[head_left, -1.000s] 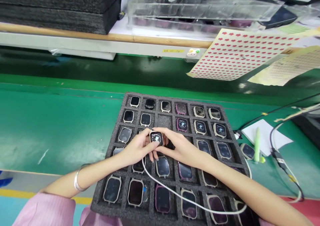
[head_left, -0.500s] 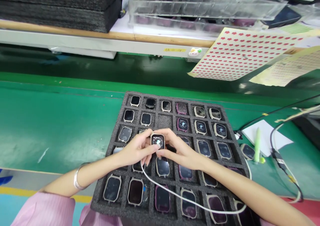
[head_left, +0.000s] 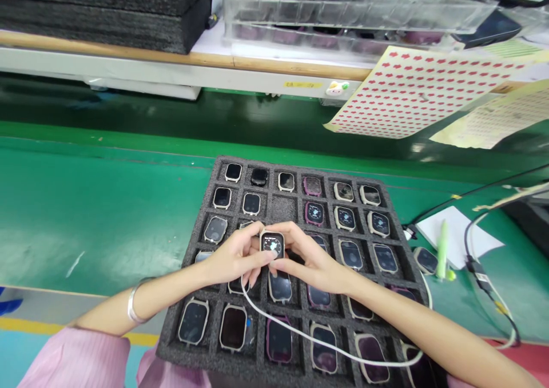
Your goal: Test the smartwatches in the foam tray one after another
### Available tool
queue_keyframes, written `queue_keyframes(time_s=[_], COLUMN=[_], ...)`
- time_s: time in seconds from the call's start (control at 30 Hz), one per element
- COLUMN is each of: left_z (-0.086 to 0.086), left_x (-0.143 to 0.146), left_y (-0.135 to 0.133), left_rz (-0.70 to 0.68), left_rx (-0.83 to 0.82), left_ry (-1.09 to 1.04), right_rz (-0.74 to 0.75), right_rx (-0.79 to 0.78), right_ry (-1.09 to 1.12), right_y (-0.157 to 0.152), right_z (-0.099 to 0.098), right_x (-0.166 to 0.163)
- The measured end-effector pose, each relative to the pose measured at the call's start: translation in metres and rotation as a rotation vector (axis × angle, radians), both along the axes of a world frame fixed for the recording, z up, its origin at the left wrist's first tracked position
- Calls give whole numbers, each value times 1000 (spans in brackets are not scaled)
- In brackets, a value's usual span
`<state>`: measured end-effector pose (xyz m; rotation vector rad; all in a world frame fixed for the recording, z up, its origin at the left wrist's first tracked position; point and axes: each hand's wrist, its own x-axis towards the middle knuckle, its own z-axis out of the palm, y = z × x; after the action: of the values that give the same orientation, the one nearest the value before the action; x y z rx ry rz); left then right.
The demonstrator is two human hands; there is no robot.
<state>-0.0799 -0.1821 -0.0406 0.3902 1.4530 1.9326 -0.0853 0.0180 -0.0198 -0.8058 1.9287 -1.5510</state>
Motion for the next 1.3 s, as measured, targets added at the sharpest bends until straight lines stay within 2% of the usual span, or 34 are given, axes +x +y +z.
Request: queue_keyframes(time_s=[0.53, 0.9, 1.07, 1.3], left_z=[1, 2, 1, 1], left_x=[1, 3, 8, 8], left_y=[0, 0, -1, 2], left_rz=[-16, 12, 25, 26], left_rx=[8, -53, -130, -154], left_ry=[-24, -44, -18, 37], right_rz=[17, 45, 38, 39], right_rx=[-36, -50, -90, -86], right_ry=[-31, -21, 12, 57], right_y=[-1, -2, -3, 1], right_z=[0, -2, -6, -8], right_x=[-1, -3, 0, 0])
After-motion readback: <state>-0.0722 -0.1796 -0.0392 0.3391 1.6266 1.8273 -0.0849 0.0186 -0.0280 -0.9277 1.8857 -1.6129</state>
